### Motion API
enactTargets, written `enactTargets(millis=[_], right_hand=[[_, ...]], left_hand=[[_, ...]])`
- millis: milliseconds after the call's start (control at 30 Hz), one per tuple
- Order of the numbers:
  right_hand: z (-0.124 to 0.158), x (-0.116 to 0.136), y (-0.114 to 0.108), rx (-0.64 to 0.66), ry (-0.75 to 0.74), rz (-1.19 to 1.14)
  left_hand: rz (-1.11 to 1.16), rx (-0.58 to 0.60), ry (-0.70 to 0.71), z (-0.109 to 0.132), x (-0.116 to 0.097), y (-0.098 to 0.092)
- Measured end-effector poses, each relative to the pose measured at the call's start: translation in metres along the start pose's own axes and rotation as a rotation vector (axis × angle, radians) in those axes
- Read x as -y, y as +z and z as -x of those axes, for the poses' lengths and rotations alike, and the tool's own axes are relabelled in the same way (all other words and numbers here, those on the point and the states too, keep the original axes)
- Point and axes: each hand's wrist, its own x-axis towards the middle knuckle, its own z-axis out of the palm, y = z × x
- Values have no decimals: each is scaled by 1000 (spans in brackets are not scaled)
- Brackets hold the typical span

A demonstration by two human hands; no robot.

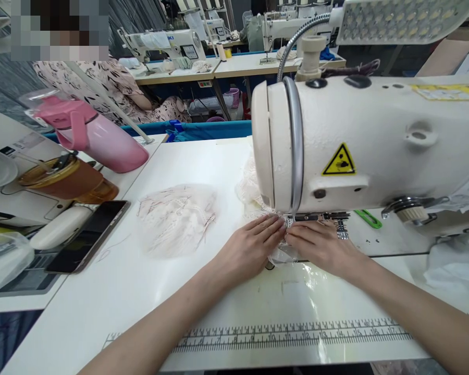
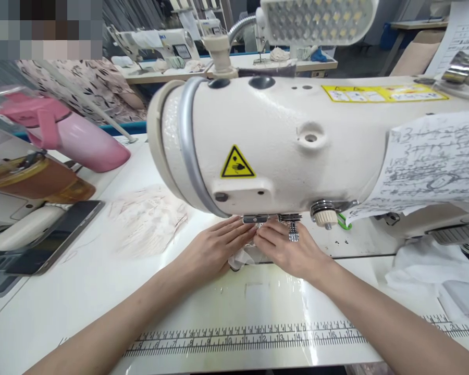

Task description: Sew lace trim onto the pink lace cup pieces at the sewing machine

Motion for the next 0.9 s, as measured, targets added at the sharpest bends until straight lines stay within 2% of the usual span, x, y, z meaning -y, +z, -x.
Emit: enactTargets(millis=[200,667,900], right_hand=[[2,3,5,-12,18,-45],[2,0,2,-19,45,-107],[2,-1,1,-23,61,-149]], left_hand=[[0,6,-34,-1,-1,-2],[-60,51,-142,-1,-12,4],[-70,27,-182,-3,-17,5]])
